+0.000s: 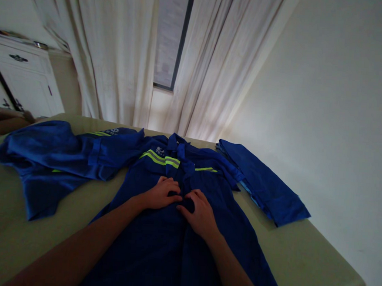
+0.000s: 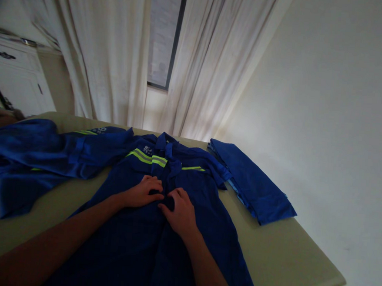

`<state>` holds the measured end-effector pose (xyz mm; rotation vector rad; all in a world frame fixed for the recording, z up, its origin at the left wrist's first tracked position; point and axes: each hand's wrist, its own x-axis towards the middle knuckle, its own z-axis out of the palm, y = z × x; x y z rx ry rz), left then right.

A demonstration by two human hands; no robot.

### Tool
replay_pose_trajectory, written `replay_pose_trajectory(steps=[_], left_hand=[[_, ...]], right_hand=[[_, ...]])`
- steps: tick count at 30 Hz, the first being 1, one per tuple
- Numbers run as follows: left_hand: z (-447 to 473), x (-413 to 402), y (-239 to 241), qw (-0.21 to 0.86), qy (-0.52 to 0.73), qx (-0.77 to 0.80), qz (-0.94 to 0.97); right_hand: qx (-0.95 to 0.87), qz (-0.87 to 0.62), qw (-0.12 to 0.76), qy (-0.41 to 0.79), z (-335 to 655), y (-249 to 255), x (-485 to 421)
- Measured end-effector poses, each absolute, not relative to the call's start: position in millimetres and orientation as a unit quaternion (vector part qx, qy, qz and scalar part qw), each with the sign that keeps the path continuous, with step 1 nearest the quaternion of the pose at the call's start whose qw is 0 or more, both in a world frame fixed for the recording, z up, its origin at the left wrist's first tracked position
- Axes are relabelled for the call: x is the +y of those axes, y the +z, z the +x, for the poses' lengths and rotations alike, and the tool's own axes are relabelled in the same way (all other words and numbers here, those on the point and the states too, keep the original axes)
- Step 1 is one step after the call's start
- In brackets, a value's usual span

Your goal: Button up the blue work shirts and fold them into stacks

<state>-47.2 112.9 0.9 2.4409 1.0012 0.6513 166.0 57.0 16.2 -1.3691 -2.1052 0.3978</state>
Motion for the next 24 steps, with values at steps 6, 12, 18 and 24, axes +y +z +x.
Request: replay_pose_trajectory(steps=[6,12,18,24], left_hand=[[-46.9,114.8,-1.5,0.23,0.259,0.352,0.87],[-41.5,106.2,-1.4,0.136,0.254,0.336,0.897],[-40.8,101.8,-0.1,0.089,0.24,0.326,0.91],[-41.0,103.6,0.0,0.089,0.232,0.335,0.909]], right_hand=[[-0.789,-0.527,0.312,0.05,157.6,13.1,57.2],[-0.818,-0.506,0.267,-0.06,154.4,14.2,60.1],[-0.848,-0.459,0.255,-0.077,161.5,9.8,65.4],[-0.834,-0.516,0.14,-0.134,141.8,18.5,60.6]])
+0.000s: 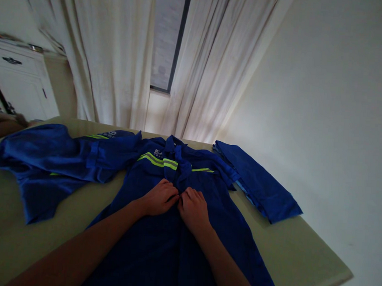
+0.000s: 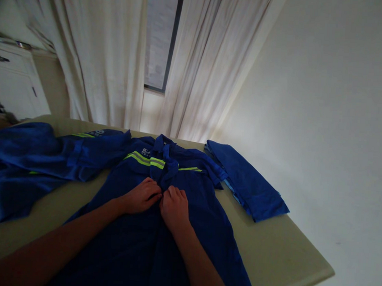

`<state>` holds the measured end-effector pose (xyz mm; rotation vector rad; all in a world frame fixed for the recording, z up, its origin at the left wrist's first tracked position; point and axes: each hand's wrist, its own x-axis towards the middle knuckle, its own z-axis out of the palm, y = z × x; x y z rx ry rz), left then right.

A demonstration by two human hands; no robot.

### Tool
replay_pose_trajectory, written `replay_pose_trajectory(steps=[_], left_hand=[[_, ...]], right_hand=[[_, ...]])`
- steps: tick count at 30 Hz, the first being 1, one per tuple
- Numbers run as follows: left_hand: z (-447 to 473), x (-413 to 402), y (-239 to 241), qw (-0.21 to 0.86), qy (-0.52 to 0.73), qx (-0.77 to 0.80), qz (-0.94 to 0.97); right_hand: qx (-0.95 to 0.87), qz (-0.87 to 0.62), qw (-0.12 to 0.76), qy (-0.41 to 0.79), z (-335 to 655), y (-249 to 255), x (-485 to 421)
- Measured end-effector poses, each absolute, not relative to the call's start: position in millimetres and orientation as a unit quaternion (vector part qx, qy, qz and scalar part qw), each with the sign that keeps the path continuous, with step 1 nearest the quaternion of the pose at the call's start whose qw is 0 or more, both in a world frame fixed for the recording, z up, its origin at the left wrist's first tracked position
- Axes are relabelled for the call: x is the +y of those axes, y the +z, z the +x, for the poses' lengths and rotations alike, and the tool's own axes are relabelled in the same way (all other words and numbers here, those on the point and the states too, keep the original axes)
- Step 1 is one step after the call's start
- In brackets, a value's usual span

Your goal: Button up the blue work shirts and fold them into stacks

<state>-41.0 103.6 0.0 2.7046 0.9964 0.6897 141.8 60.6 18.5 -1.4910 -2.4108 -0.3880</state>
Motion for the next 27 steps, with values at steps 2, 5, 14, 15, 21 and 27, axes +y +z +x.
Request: replay_pose_trajectory(steps=[2,5,14,15,21,27], left_hand=[[-41.3,103.3,0.5,0.091,0.229,0.335,0.909],[-42.1,102.2,1.6,0.089,0.232,0.346,0.905],[-42.8,102.2,5.9,0.093,0.24,0.356,0.898],[-43.0,102.1,6.6,0.102,0.243,0.35,0.899],[-42.1,100.9,6.4,0.076,0.231,0.319,0.916],[-43.8,100.8,7.0,0.12,0.23,0.304,0.917]], right_hand=[[-0.828,-0.532,0.108,-0.141,132.3,23.3,60.4],[-0.82,-0.549,0.111,-0.123,125.7,25.2,62.2],[-0.795,-0.561,0.231,-0.014,149.9,20.8,67.5],[-0.798,-0.55,0.245,0.01,152.3,21.5,67.9],[-0.794,-0.514,0.294,0.138,158.2,19.6,70.1],[-0.785,-0.551,0.271,0.082,156.0,16.2,67.4]])
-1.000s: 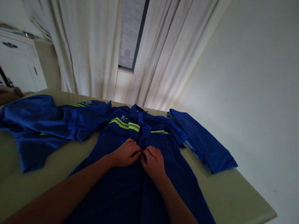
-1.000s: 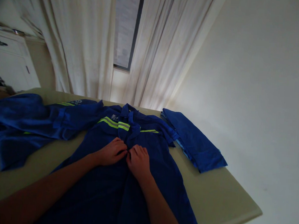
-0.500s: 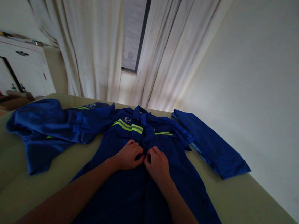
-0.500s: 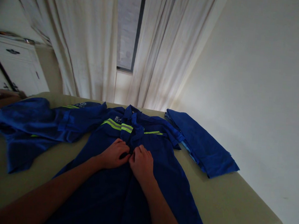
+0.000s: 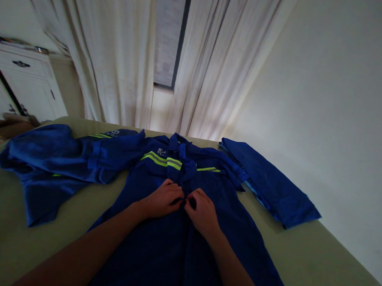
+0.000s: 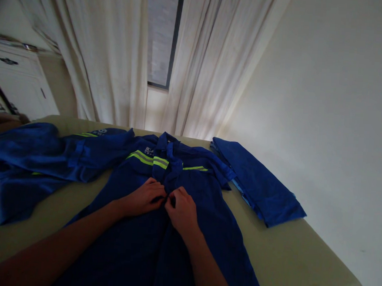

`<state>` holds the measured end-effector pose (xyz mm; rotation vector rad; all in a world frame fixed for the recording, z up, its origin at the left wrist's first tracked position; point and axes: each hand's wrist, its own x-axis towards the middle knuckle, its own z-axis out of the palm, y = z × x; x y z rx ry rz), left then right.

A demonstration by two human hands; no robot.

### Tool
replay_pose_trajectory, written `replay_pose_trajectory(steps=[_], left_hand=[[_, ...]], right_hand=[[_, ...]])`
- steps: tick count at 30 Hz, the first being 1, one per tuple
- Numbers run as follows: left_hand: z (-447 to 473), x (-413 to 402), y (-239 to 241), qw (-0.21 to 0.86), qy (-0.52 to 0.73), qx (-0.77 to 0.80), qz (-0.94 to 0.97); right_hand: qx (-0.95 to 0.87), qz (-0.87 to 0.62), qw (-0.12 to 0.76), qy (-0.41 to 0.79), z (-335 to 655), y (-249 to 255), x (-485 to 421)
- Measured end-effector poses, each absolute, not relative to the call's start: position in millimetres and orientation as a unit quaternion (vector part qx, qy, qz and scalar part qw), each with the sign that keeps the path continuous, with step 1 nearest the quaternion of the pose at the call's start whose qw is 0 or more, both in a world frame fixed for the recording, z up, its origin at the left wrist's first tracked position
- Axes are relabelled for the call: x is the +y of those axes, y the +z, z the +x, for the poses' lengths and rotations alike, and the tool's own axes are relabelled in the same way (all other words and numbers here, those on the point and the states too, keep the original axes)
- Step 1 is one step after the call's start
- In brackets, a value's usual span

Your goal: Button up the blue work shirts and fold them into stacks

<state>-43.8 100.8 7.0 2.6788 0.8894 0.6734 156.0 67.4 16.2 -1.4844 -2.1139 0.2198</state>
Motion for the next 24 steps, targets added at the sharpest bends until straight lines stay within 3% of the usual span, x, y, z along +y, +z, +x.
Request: replay_pose_trajectory(steps=[4,9,15,17,21,24], left_hand=[[-42.6,97.7,8.8,0.15,0.251,0.291,0.911],[-47.7,107.8,1.3,0.147,0.303,0.372,0.865],[-42.0,99.5,20.1,0.061,0.225,0.366,0.901],[-33.3,86.6,34.9,0.111,0.186,0.312,0.925],[-19.3,68.5,55.5,0.344,0.051,0.221,0.911],[-19.6,71.1,59.7,0.385,0.065,0.221,0.894]], right_hand=[[-0.77,-0.565,0.286,0.075,160.1,15.2,71.1],[-0.721,-0.568,0.382,0.109,166.6,20.5,75.2],[-0.706,-0.552,0.431,0.107,164.8,31.6,68.8],[-0.703,-0.55,0.443,0.088,163.8,31.6,68.3],[-0.688,-0.541,0.478,0.081,163.8,32.3,68.6],[-0.681,-0.524,0.506,0.076,163.1,39.5,63.9]])
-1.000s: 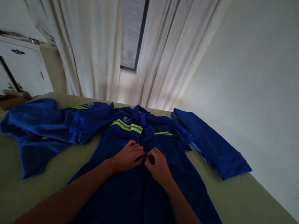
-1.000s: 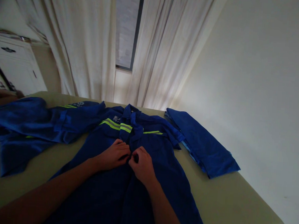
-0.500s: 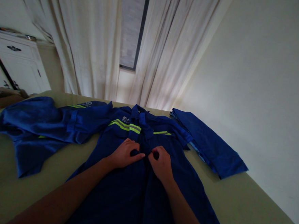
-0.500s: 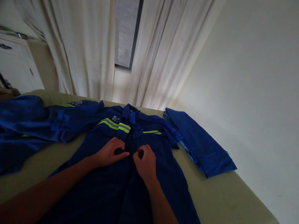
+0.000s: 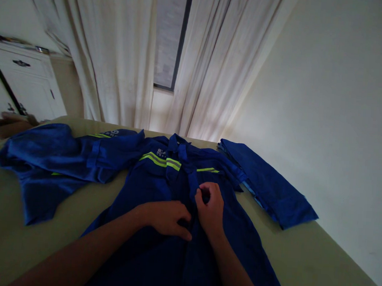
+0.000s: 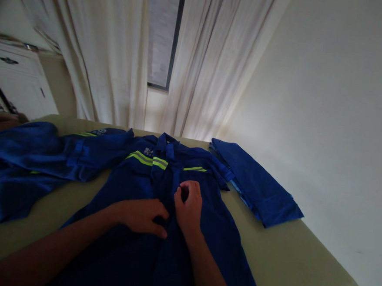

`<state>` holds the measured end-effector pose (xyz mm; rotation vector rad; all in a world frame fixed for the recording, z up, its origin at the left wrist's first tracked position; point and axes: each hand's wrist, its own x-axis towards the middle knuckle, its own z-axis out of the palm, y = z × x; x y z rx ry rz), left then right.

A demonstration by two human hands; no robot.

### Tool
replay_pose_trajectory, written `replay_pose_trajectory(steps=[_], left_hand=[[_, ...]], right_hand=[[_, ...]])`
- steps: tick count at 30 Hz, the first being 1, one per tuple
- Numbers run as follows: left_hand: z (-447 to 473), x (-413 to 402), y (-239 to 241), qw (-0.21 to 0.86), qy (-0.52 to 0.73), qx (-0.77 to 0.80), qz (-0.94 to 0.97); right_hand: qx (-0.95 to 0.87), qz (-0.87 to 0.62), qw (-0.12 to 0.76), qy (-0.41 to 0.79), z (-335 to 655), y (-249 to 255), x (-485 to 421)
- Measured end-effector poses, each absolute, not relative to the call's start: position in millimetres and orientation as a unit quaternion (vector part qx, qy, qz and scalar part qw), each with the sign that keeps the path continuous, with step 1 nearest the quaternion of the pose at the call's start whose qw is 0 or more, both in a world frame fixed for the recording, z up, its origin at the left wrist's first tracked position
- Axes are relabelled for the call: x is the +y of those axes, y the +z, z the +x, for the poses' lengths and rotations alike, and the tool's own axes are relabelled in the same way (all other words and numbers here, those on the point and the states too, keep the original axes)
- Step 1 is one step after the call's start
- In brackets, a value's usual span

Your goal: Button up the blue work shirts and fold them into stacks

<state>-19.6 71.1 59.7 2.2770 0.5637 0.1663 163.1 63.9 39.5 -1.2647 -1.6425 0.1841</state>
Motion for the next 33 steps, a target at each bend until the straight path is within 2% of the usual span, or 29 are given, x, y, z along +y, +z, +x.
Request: replay_pose_trajectory(steps=[3,8,12,20,26,30,33], left_hand=[[-30.6,84.6,57.3,0.44,0.105,0.23,0.862],[-58.8,108.2,34.0,0.595,0.143,0.263,0.746],[-69.4,113.7,17.0,0.694,0.153,0.288,0.641],[-61.8,113.0,16.2,0.654,0.159,0.299,0.677],[-63.0,115.6,16.2,0.638,0.149,0.304,0.691],[-61.7,113.3,20.0,0.625,0.14,0.311,0.703],[-59.8,111.4,21.0,0.6,0.137,0.312,0.724]], right_hand=[[-0.718,-0.481,0.499,0.069,161.3,49.8,54.7],[-0.819,-0.436,0.336,0.162,158.3,52.7,47.7],[-0.826,-0.469,0.263,0.169,158.8,47.7,50.3],[-0.853,-0.48,0.202,-0.03,148.0,45.4,42.8],[-0.808,-0.52,0.265,-0.084,141.9,36.1,41.8],[-0.821,-0.501,0.25,-0.108,142.8,33.1,45.0],[-0.83,-0.505,0.231,-0.054,145.5,33.9,48.5]])
